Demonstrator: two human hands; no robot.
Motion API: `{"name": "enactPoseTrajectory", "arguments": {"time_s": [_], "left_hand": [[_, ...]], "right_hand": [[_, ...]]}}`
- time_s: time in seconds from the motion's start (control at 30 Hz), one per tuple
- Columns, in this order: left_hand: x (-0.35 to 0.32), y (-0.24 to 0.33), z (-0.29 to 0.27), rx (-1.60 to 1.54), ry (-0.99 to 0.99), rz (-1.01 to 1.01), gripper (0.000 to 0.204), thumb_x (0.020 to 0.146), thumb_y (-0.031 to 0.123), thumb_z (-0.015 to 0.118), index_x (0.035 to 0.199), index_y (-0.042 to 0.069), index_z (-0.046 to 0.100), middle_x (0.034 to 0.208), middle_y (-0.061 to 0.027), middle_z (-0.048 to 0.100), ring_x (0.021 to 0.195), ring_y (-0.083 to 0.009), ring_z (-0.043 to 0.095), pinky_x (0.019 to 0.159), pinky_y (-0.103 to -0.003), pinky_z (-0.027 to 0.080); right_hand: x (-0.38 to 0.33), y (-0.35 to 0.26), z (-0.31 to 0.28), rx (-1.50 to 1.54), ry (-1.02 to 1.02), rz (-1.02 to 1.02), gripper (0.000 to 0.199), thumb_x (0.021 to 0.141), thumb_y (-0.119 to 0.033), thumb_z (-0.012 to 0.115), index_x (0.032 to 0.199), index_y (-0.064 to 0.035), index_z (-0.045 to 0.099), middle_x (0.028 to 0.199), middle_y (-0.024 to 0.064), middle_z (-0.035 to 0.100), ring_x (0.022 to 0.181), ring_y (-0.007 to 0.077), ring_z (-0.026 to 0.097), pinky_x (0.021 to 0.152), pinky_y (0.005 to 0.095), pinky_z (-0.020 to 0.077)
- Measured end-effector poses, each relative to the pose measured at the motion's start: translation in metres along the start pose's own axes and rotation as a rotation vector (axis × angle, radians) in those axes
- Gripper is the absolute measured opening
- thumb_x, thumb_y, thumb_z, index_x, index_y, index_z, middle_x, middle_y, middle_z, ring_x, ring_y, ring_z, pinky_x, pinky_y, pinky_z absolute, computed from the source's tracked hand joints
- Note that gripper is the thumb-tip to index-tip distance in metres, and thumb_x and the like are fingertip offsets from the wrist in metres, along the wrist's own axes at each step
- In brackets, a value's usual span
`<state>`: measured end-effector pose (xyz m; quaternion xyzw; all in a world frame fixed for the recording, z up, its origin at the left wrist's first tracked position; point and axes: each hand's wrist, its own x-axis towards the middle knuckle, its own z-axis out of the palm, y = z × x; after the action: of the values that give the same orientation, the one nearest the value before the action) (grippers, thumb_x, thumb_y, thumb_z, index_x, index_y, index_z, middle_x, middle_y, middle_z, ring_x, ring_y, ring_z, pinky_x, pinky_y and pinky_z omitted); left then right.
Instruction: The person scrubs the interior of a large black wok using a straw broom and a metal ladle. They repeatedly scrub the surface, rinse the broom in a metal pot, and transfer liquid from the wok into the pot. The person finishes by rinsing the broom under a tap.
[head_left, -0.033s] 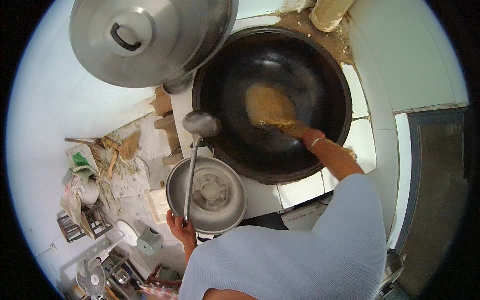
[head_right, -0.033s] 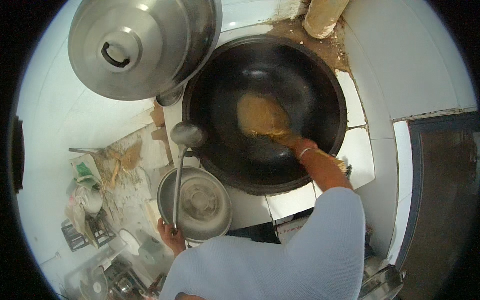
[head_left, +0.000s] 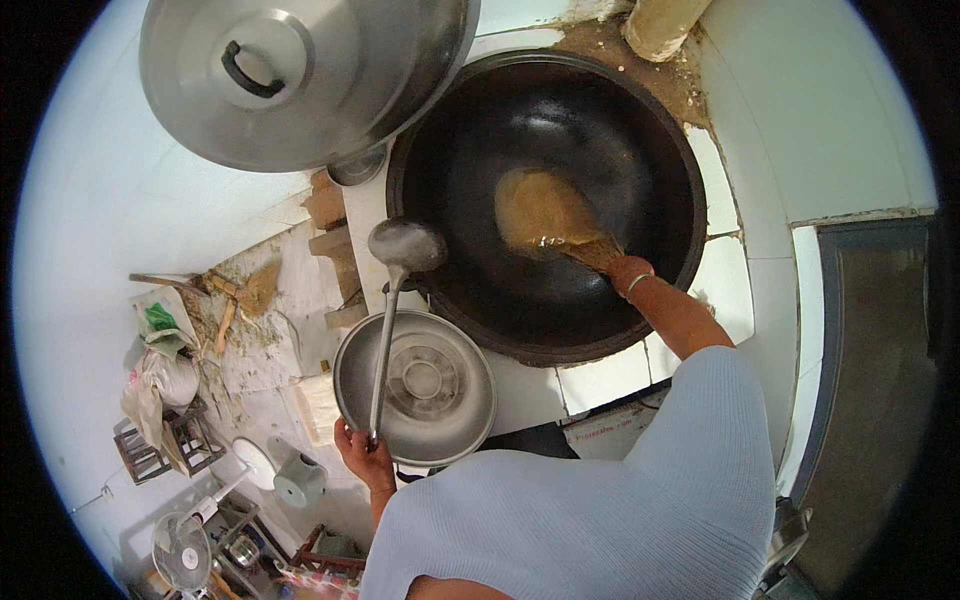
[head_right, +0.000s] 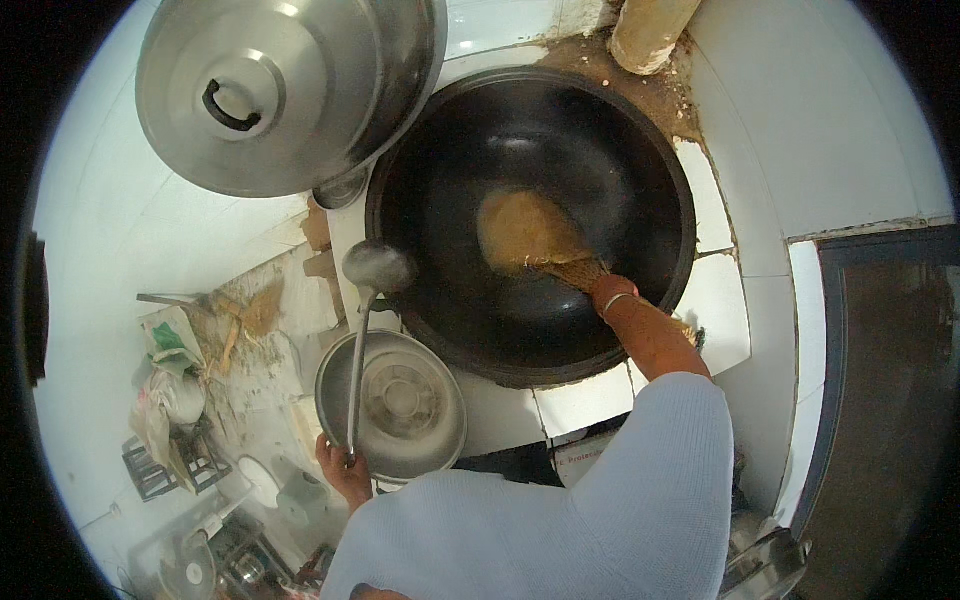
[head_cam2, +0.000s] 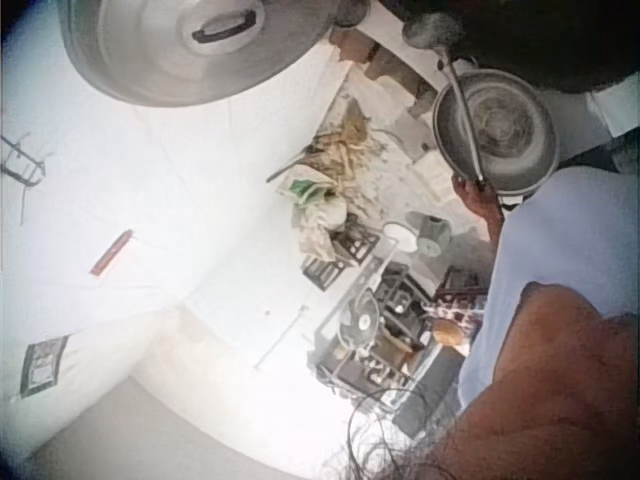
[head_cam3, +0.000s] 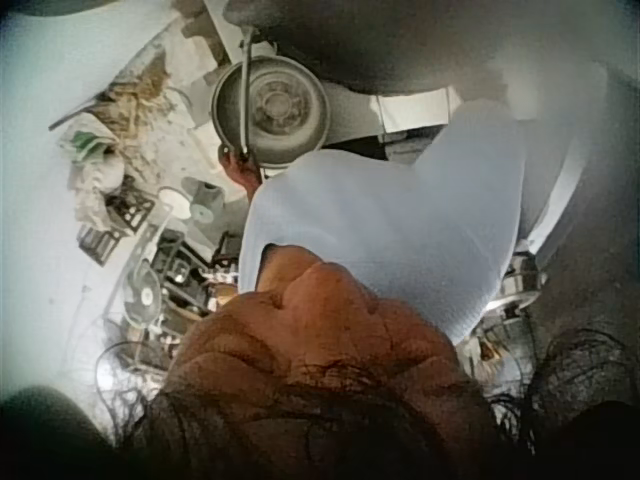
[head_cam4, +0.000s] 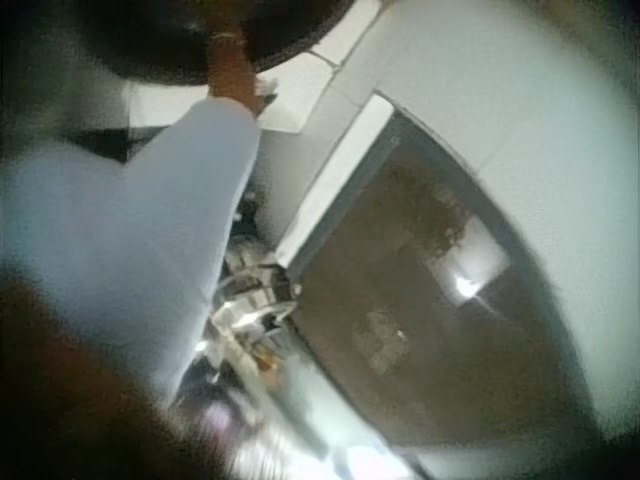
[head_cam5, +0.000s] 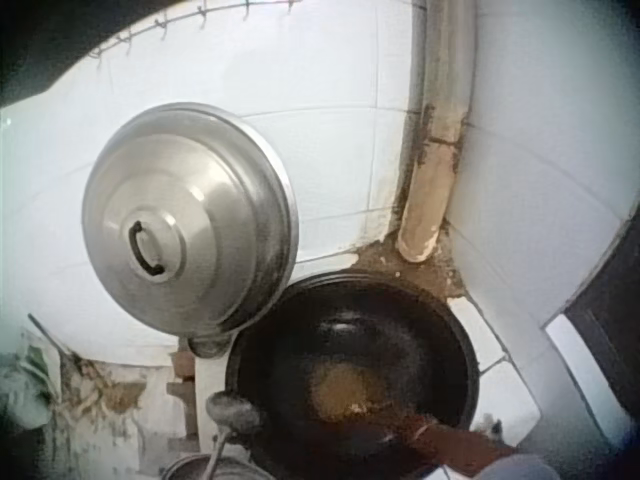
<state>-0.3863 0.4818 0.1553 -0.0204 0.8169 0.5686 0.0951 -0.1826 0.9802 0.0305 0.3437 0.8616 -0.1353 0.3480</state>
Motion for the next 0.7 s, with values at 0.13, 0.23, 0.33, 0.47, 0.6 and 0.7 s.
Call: {"name": "enactPoseTrajectory", "arguments": {"time_s": [0.13,0.23,0.33,0.47,0.6,0.7], "left_hand": [[0.001,-0.003,0.002,0.383,-0.057,0.176,0.022,0.056,-0.008,0.061,0.074,0.002,0.054,0.121,-0.0146,0.045,0.081,-0.021,0.055,0.06,-0.027,0.046],[0.002,0.007,0.004,0.195,-0.055,0.129,0.023,0.056,-0.008,0.06,0.077,0.001,0.055,0.122,-0.0157,0.044,0.085,-0.0223,0.056,0.061,-0.026,0.046],[-0.004,0.012,0.009,0.513,-0.113,0.447,0.026,0.057,-0.009,0.058,0.08,0.001,0.057,0.122,-0.0166,0.044,0.087,-0.0233,0.056,0.061,-0.026,0.047],[-0.006,0.023,0.013,0.365,-0.04,0.209,0.026,0.057,-0.009,0.057,0.082,0.001,0.057,0.122,-0.0166,0.044,0.083,-0.022,0.055,0.063,-0.025,0.046],[-0.001,0.027,0.012,0.336,-0.069,0.358,0.021,0.06,-0.008,0.058,0.079,0.0,0.056,0.121,-0.0162,0.045,0.076,-0.0175,0.052,0.058,-0.023,0.042],[-0.003,0.025,0.011,0.57,-0.115,0.511,0.019,0.061,-0.008,0.058,0.077,0.0,0.054,0.121,-0.016,0.045,0.074,-0.0158,0.052,0.055,-0.022,0.04]], "right_hand": [[0.053,-0.097,0.025,-0.058,0.457,-0.136,0.037,0.083,-0.01,0.043,0.119,-0.0045,0.049,0.12,0.0226,0.05,0.106,0.0326,0.052,0.087,0.04,0.0419],[0.089,-0.197,0.004,0.132,0.617,-0.375,0.038,0.083,-0.01,0.044,0.12,-0.0039,0.048,0.12,0.0234,0.049,0.107,0.0329,0.051,0.087,0.0402,0.0417],[0.049,-0.21,-0.081,0.621,0.111,-0.494,0.042,0.082,-0.012,0.047,0.123,-0.0029,0.043,0.115,0.0244,0.051,0.103,0.0369,0.051,0.086,0.043,0.0402],[0.008,-0.141,-0.033,0.629,0.177,-0.421,0.033,0.082,-0.016,0.051,0.11,0.0006,0.052,0.098,0.0242,0.059,0.09,0.0389,0.057,0.077,0.0452,0.0443],[-0.01,-0.032,0.013,-0.003,-0.059,-0.095,0.026,0.081,-0.017,0.054,0.101,-0.002,0.059,0.097,0.0198,0.061,0.089,0.0372,0.059,0.073,0.0438,0.0471],[0.029,-0.09,0.025,-0.025,0.267,-0.106,0.022,0.079,-0.017,0.057,0.094,-0.003,0.064,0.096,0.0173,0.063,0.087,0.0366,0.06,0.069,0.0426,0.049]]}}
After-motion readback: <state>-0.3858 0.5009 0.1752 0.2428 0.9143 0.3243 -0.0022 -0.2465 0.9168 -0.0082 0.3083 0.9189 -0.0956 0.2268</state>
